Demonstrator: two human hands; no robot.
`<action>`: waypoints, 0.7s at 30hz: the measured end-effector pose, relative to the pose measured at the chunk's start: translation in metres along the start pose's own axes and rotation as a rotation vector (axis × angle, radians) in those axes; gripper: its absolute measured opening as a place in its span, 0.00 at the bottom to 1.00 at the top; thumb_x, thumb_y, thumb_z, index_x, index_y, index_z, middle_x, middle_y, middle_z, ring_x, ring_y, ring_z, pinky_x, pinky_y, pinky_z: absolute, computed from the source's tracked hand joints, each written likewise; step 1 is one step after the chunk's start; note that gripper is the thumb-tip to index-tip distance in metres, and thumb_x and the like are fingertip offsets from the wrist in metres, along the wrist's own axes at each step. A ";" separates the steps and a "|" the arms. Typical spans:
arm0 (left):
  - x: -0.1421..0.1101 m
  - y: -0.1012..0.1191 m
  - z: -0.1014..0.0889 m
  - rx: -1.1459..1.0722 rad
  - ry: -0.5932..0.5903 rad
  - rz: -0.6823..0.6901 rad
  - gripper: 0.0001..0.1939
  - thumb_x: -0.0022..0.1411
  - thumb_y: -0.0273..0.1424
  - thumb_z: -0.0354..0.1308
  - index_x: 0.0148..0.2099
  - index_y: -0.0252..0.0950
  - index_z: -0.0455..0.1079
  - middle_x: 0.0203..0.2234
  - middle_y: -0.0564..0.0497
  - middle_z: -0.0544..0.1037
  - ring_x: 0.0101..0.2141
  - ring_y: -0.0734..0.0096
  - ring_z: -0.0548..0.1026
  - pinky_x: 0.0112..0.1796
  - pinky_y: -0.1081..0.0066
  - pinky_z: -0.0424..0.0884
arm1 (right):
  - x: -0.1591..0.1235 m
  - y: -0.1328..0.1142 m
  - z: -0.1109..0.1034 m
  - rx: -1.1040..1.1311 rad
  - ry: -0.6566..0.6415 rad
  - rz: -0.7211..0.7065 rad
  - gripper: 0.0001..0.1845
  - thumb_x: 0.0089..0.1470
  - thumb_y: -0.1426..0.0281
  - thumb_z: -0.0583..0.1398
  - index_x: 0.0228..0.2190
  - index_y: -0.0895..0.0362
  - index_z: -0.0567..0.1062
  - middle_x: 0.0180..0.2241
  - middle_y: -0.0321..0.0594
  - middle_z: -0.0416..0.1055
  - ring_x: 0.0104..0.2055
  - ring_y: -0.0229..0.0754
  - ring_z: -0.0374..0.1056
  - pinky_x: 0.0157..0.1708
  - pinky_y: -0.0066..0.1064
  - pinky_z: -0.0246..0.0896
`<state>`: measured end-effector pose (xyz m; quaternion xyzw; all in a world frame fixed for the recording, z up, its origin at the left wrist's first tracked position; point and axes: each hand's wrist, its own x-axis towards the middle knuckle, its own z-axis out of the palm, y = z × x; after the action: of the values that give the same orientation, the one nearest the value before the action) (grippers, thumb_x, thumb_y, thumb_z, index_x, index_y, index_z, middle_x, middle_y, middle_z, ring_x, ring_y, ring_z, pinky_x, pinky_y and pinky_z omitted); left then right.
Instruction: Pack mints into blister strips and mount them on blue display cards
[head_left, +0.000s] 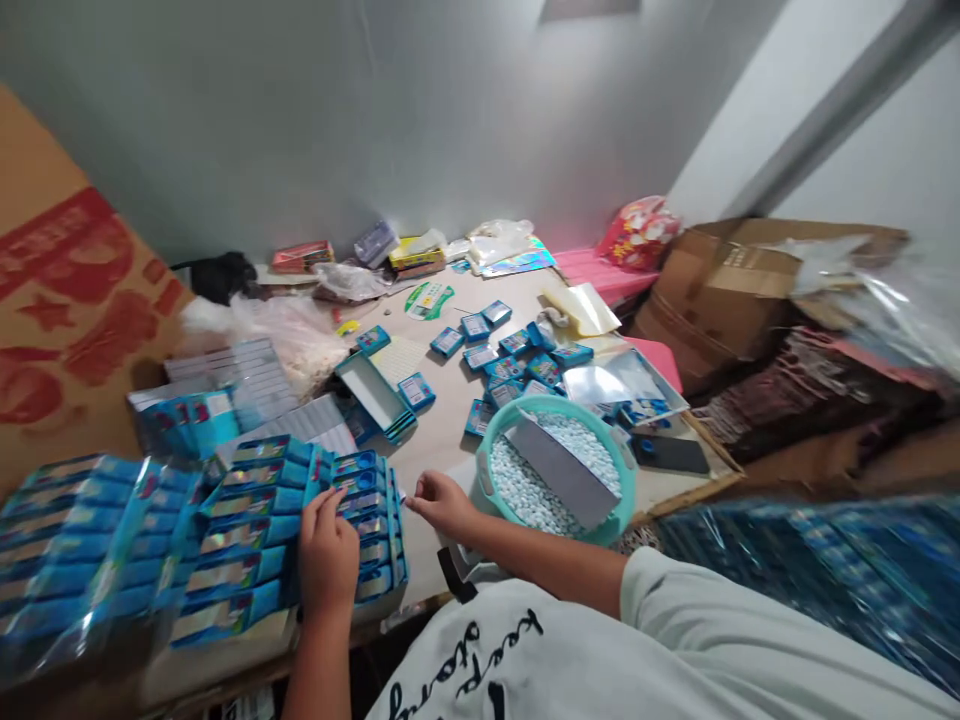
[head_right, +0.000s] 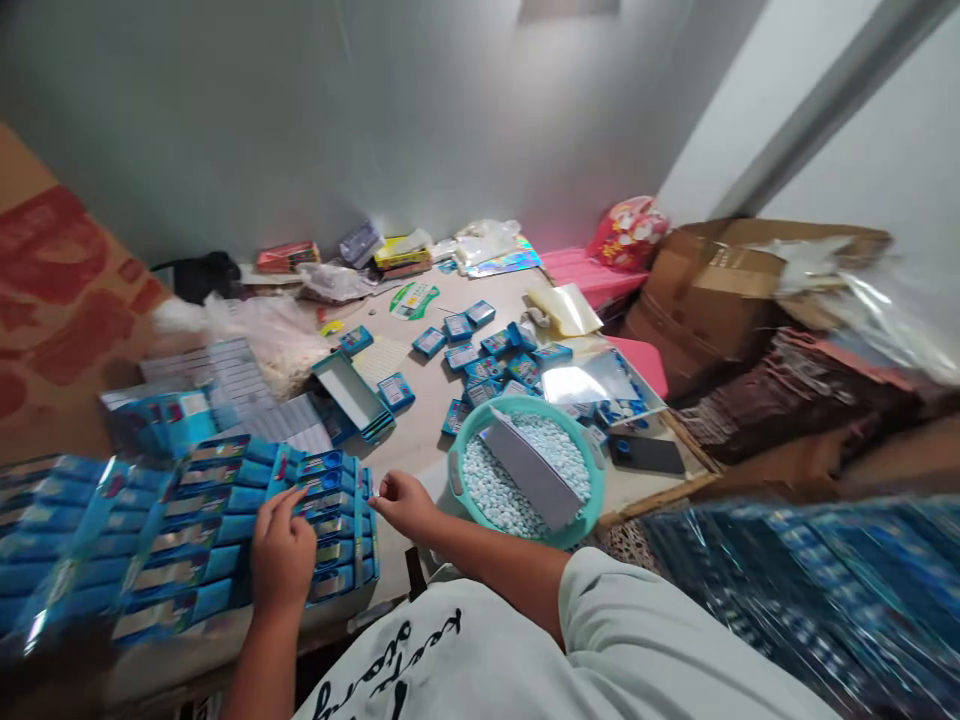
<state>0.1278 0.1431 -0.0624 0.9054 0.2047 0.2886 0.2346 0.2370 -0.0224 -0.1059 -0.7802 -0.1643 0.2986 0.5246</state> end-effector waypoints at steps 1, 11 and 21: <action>-0.003 0.004 -0.003 0.007 0.021 0.085 0.15 0.61 0.21 0.48 0.43 0.36 0.75 0.46 0.41 0.74 0.49 0.54 0.73 0.57 0.48 0.66 | -0.005 -0.002 -0.022 -0.047 0.081 -0.039 0.08 0.54 0.66 0.64 0.31 0.54 0.69 0.34 0.38 0.75 0.38 0.42 0.71 0.41 0.32 0.67; -0.025 0.085 0.031 -0.393 -0.127 0.302 0.11 0.59 0.21 0.54 0.31 0.40 0.73 0.35 0.49 0.76 0.43 0.60 0.75 0.53 0.51 0.70 | -0.068 0.025 -0.235 -0.445 0.550 0.098 0.15 0.49 0.80 0.57 0.40 0.60 0.77 0.43 0.54 0.74 0.53 0.60 0.65 0.53 0.47 0.56; 0.027 0.200 0.073 -1.113 -0.675 -0.273 0.44 0.49 0.52 0.67 0.62 0.36 0.61 0.57 0.34 0.70 0.55 0.52 0.73 0.50 0.60 0.73 | -0.154 -0.055 -0.244 -0.054 0.487 -0.338 0.17 0.62 0.65 0.56 0.52 0.50 0.71 0.43 0.38 0.76 0.43 0.46 0.72 0.42 0.34 0.67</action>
<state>0.2404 -0.0267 0.0052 0.6560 0.0533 0.0195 0.7527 0.2778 -0.2641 0.0562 -0.8041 -0.1690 0.0065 0.5700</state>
